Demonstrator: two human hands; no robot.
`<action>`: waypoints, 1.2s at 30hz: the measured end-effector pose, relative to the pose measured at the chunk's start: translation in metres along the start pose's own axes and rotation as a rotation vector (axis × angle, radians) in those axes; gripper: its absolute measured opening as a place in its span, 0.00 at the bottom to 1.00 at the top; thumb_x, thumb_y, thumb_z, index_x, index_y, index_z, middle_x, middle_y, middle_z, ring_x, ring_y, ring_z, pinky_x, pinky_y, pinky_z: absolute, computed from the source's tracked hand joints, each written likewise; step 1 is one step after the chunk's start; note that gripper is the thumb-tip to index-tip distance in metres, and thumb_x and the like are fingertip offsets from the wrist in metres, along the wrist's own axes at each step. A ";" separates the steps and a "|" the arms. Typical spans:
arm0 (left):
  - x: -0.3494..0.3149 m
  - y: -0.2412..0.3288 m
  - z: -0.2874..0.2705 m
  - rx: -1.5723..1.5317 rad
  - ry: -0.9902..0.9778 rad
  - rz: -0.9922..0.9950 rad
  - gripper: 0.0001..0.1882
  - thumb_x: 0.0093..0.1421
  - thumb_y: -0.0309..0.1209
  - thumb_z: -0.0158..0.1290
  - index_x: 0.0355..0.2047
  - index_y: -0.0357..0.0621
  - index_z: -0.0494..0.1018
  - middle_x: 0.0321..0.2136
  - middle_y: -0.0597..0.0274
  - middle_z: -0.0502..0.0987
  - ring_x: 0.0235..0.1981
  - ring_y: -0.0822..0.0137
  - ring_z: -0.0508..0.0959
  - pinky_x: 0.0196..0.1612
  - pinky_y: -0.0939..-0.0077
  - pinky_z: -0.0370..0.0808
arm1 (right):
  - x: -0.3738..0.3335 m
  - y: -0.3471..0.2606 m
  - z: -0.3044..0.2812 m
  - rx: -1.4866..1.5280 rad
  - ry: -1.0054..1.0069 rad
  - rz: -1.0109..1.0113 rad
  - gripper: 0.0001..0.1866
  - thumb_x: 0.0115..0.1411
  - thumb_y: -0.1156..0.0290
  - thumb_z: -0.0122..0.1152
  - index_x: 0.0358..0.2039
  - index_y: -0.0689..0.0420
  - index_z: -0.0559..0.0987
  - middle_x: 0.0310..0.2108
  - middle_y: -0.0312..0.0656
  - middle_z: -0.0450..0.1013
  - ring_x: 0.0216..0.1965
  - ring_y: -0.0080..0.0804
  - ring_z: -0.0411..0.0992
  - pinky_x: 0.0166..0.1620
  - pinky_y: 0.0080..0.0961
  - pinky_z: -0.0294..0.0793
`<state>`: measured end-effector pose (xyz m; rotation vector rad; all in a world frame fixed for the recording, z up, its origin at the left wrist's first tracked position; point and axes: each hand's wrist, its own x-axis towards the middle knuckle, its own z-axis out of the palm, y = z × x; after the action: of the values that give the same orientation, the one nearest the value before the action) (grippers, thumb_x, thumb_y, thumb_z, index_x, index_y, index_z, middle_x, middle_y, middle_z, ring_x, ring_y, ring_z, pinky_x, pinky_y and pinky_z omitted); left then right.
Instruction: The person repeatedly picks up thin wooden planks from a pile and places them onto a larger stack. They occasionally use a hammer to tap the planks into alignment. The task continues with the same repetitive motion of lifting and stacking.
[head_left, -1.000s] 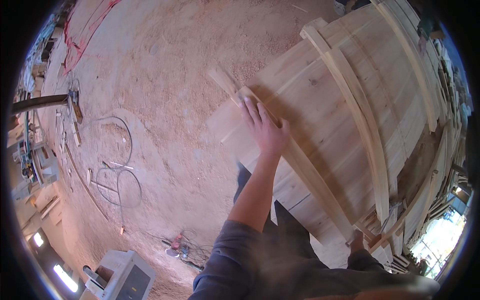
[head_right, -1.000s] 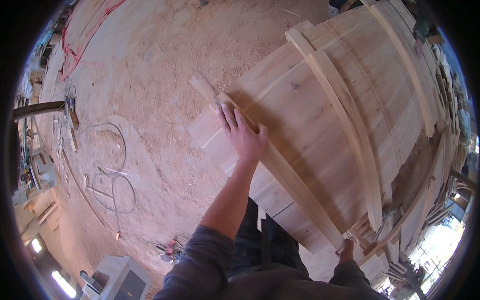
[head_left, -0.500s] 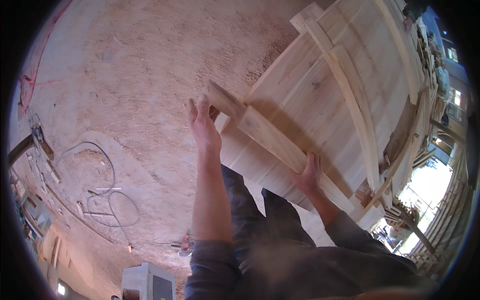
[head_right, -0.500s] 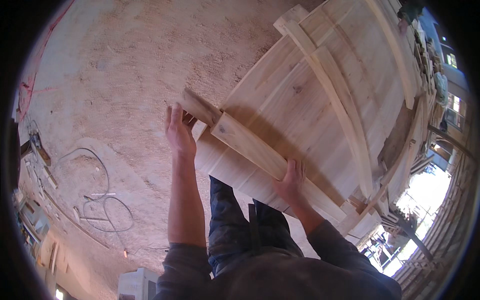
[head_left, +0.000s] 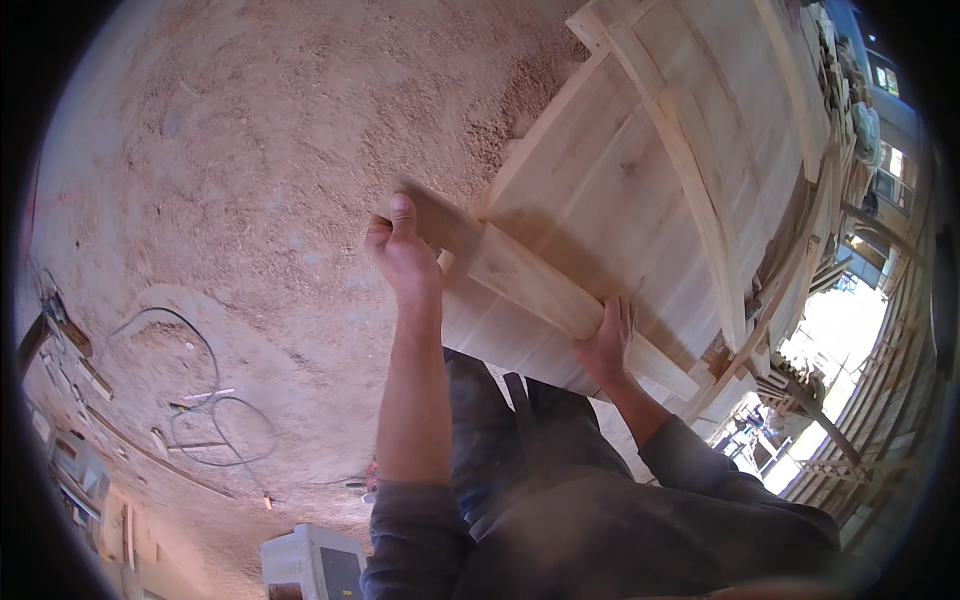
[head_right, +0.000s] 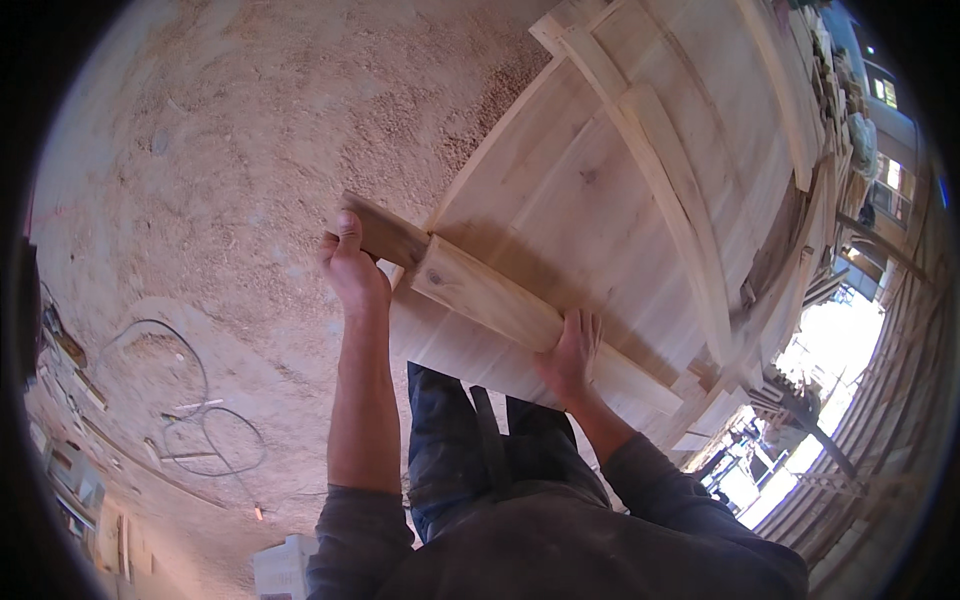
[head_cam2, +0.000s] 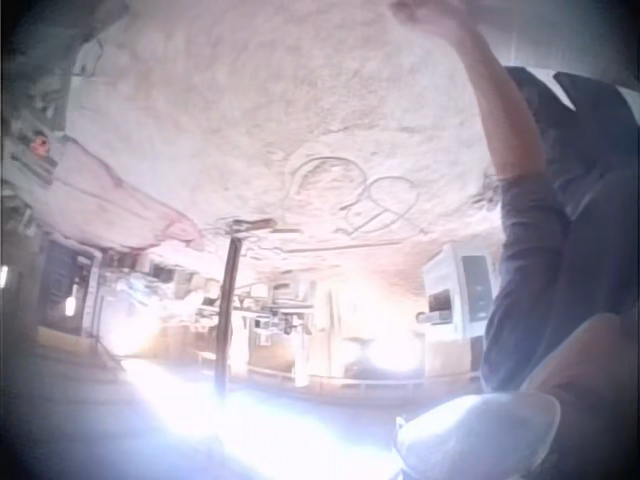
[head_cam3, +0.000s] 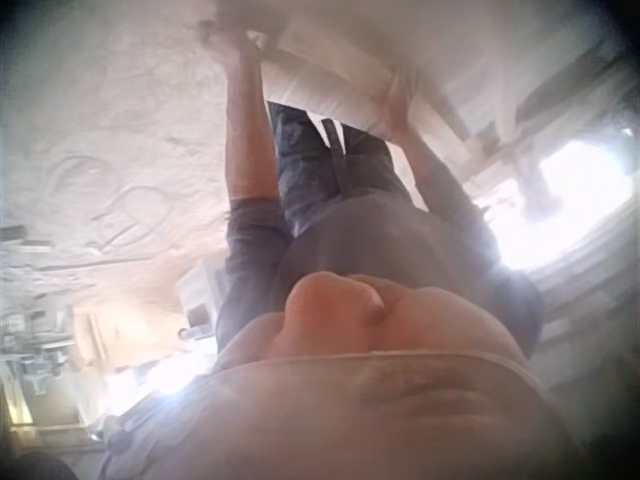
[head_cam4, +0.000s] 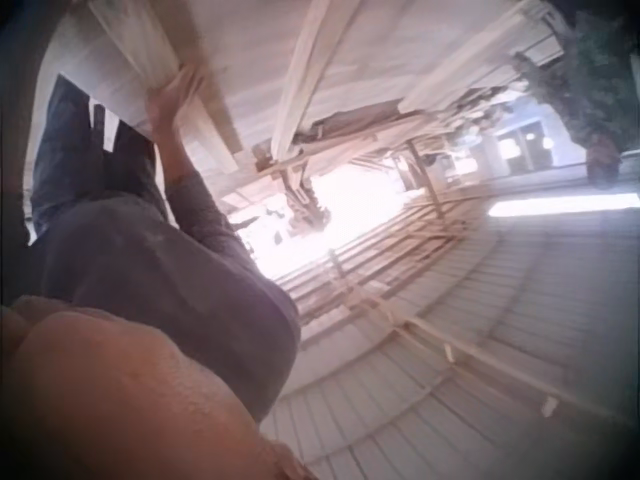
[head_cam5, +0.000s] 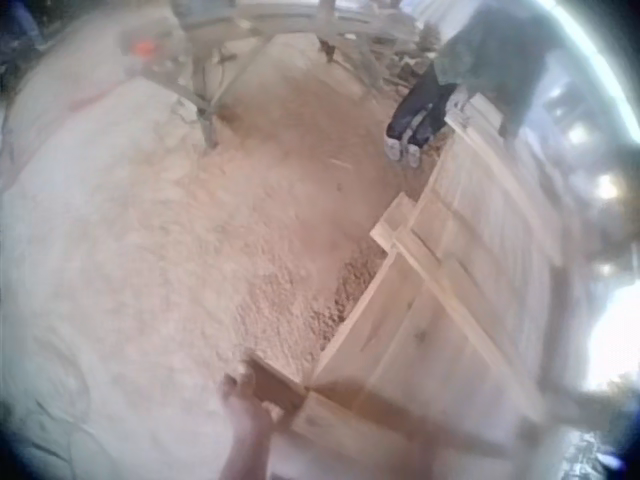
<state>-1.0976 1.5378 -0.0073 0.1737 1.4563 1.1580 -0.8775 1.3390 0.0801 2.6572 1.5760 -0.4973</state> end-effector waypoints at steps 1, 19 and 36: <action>-0.002 0.004 0.002 -0.026 -0.009 -0.022 0.14 0.66 0.37 0.56 0.40 0.37 0.72 0.33 0.61 0.76 0.32 0.69 0.76 0.34 0.73 0.77 | 0.001 0.000 0.000 -0.005 0.004 -0.005 0.22 0.35 0.77 0.63 0.35 0.59 0.70 0.37 0.51 0.66 0.45 0.55 0.63 0.49 0.48 0.63; 0.005 -0.013 -0.013 0.375 -0.297 -0.073 0.17 0.60 0.39 0.52 0.42 0.38 0.75 0.33 0.60 0.76 0.33 0.67 0.75 0.33 0.74 0.72 | 0.000 0.036 -0.001 0.169 -0.230 -0.059 0.36 0.37 0.71 0.64 0.52 0.64 0.70 0.53 0.55 0.64 0.60 0.54 0.59 0.61 0.55 0.55; -0.330 -0.269 0.061 1.366 -0.055 0.885 0.41 0.56 0.49 0.56 0.62 0.34 0.59 0.46 0.44 0.72 0.47 0.49 0.75 0.48 0.53 0.77 | -0.314 0.394 0.002 0.527 0.269 0.572 0.37 0.38 0.77 0.61 0.55 0.63 0.69 0.57 0.56 0.63 0.63 0.54 0.57 0.66 0.46 0.52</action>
<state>-0.8204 1.2113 0.0347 1.9024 1.9494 0.5450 -0.6792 0.8769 0.1060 3.4952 0.6898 -0.6019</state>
